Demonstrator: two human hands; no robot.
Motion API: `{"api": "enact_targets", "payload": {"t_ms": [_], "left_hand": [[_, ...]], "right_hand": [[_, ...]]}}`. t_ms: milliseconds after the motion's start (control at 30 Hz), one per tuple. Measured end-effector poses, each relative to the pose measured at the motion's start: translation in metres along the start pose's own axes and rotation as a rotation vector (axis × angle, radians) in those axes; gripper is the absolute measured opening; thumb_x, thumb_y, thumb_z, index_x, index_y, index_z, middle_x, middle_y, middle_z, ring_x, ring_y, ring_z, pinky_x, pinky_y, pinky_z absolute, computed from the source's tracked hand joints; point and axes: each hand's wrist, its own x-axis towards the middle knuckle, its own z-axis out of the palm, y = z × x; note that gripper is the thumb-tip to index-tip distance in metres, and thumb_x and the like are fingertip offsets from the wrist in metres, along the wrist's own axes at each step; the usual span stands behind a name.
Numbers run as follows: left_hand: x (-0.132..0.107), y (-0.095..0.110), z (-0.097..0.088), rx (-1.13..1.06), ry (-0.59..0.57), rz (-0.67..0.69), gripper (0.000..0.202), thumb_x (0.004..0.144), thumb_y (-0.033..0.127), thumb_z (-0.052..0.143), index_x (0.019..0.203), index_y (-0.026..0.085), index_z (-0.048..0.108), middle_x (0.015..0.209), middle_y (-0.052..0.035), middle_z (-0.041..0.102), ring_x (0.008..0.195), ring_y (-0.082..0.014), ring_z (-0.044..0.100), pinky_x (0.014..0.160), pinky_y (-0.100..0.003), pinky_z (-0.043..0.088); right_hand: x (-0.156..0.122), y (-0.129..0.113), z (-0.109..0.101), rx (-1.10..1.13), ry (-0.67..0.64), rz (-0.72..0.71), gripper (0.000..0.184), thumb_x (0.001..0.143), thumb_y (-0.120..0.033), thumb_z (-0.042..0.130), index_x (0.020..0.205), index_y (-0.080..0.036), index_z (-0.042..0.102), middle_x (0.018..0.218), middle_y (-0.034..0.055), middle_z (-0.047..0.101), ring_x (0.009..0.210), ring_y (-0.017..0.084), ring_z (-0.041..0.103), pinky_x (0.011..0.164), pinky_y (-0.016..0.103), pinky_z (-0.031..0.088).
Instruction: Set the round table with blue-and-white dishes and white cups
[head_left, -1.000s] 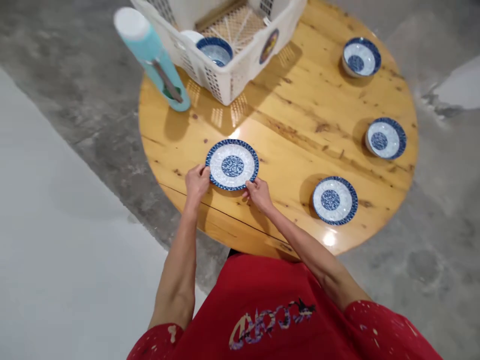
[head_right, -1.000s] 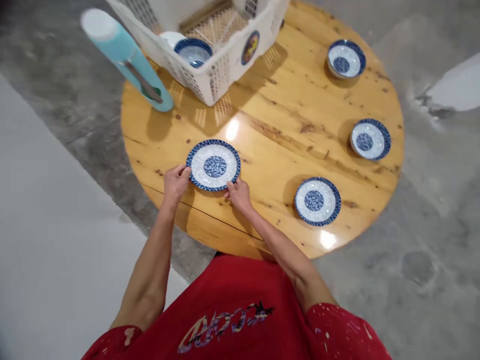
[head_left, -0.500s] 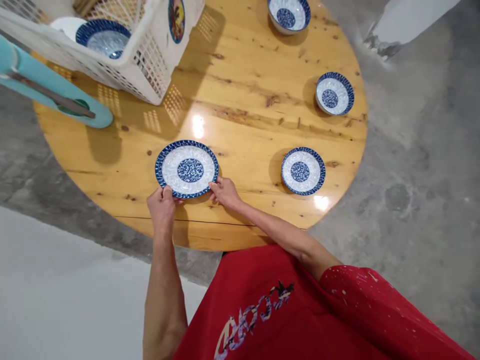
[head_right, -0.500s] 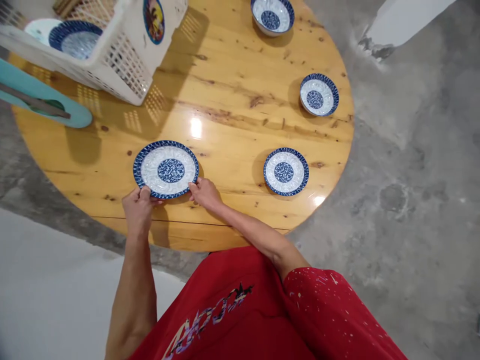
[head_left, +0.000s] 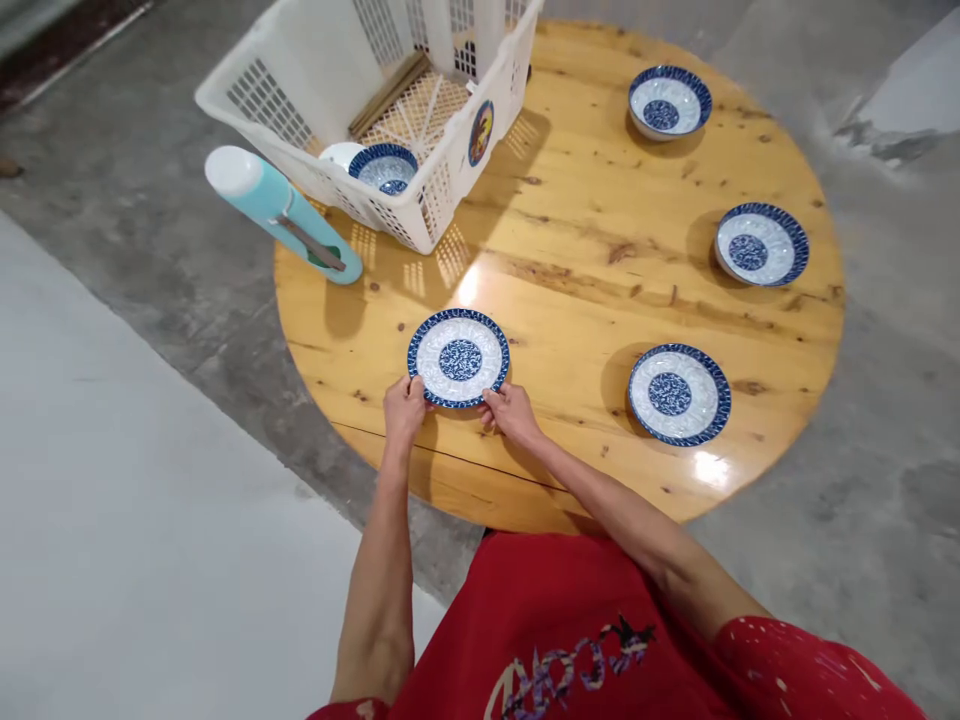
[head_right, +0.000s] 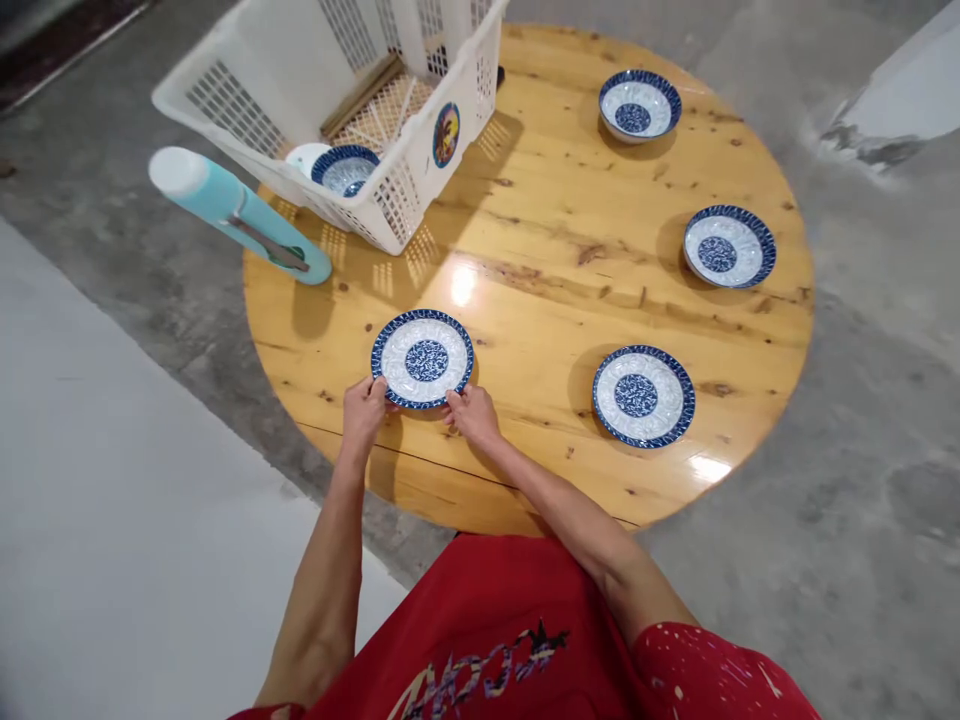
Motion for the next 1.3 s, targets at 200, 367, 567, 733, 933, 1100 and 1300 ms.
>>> {"api": "enact_targets", "payload": {"t_ms": [200,367,567,733,933,1100,1300], "left_hand": [[0.002,-0.003,0.001,0.005,0.009,-0.003,0.027,0.081,0.04,0.05,0.061,0.021,0.045,0.052,0.0038,0.049,0.048,-0.0144,0.056,0.048,-0.024,0.049],[0.002,-0.003,0.001,0.002,0.014,-0.011,0.026,0.08,0.04,0.05,0.062,0.021,0.046,0.053,0.0035,0.051,0.05,-0.015,0.058,0.049,-0.025,0.051],[0.003,-0.005,0.002,0.007,0.013,0.006,0.024,0.08,0.038,0.049,0.063,0.02,0.047,0.053,0.0032,0.051,0.051,-0.0153,0.059,0.049,-0.025,0.051],[0.004,-0.007,0.004,0.008,0.022,-0.006,0.024,0.081,0.035,0.048,0.063,0.02,0.044,0.053,0.0031,0.05,0.05,-0.0142,0.058,0.048,-0.023,0.049],[0.003,-0.006,0.005,-0.017,0.002,0.018,0.024,0.084,0.033,0.047,0.064,0.02,0.045,0.054,0.0027,0.05,0.05,-0.0142,0.058,0.048,-0.022,0.047],[-0.001,-0.007,0.0,-0.006,0.02,0.019,0.026,0.085,0.032,0.047,0.062,0.02,0.043,0.053,0.0024,0.049,0.05,-0.0148,0.059,0.048,-0.023,0.047],[0.001,-0.013,-0.008,0.034,0.037,0.0,0.024,0.084,0.031,0.047,0.063,0.02,0.046,0.051,0.0026,0.05,0.05,-0.0147,0.057,0.05,-0.023,0.046]], "right_hand": [[-0.002,-0.005,0.0,0.029,-0.002,0.007,0.016,0.094,-0.02,0.055,0.079,-0.016,0.055,0.064,0.0003,0.066,0.045,0.009,0.061,0.039,0.015,0.042],[-0.004,-0.008,-0.001,0.03,-0.004,0.024,0.017,0.095,-0.02,0.055,0.079,-0.016,0.054,0.064,0.0006,0.067,0.045,0.009,0.061,0.039,0.015,0.042],[-0.004,-0.008,-0.002,0.025,0.005,0.005,0.017,0.094,-0.018,0.055,0.078,-0.016,0.054,0.062,0.0004,0.066,0.044,0.009,0.06,0.038,0.015,0.041],[-0.005,-0.009,-0.002,0.027,0.01,0.011,0.018,0.094,-0.017,0.055,0.076,-0.016,0.054,0.06,0.0008,0.066,0.044,0.009,0.061,0.038,0.014,0.042],[-0.007,-0.01,-0.003,0.038,0.032,0.021,0.02,0.094,-0.02,0.057,0.075,-0.016,0.055,0.062,0.0019,0.068,0.046,0.009,0.062,0.038,0.014,0.043],[-0.008,-0.011,0.001,0.048,0.02,0.041,0.02,0.093,-0.02,0.059,0.075,-0.016,0.053,0.062,0.0016,0.068,0.046,0.009,0.062,0.038,0.014,0.043],[-0.011,-0.01,0.011,0.044,0.008,0.039,0.02,0.095,-0.019,0.055,0.075,-0.016,0.053,0.06,0.0004,0.066,0.044,0.009,0.06,0.038,0.015,0.042]]}}
